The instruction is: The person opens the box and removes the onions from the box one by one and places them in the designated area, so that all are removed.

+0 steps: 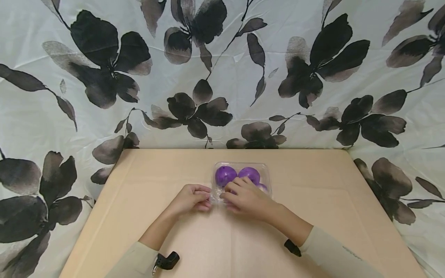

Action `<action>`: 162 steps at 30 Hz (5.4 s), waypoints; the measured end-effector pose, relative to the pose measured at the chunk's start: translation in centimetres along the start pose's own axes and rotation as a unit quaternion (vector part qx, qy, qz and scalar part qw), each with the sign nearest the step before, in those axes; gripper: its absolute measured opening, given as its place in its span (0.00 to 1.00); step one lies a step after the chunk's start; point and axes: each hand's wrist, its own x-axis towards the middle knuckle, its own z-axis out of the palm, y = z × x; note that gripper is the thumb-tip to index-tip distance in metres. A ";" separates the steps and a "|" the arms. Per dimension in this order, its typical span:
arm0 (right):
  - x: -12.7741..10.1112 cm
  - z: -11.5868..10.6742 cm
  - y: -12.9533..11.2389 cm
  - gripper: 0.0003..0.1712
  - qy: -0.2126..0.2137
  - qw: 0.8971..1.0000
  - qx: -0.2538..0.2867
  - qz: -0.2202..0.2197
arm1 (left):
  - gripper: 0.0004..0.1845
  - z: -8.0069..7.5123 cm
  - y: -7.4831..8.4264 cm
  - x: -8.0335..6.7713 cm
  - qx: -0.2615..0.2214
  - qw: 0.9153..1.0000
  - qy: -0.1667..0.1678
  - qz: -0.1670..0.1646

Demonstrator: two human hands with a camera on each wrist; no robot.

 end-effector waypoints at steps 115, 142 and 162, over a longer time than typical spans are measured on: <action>1.5 3.6 -1.1 0.17 0.122 0.986 -0.107 -0.032 | 0.07 0.1 -0.2 2.2 0.054 0.997 0.039 0.041; 1.6 4.3 -1.2 0.09 0.144 0.986 -0.084 -0.020 | 0.06 -0.1 -0.1 2.2 0.073 0.995 0.043 0.056; 2.3 1.9 0.2 0.05 0.166 0.984 -0.056 -0.002 | 0.07 -0.1 0.4 2.9 0.080 0.996 0.022 0.040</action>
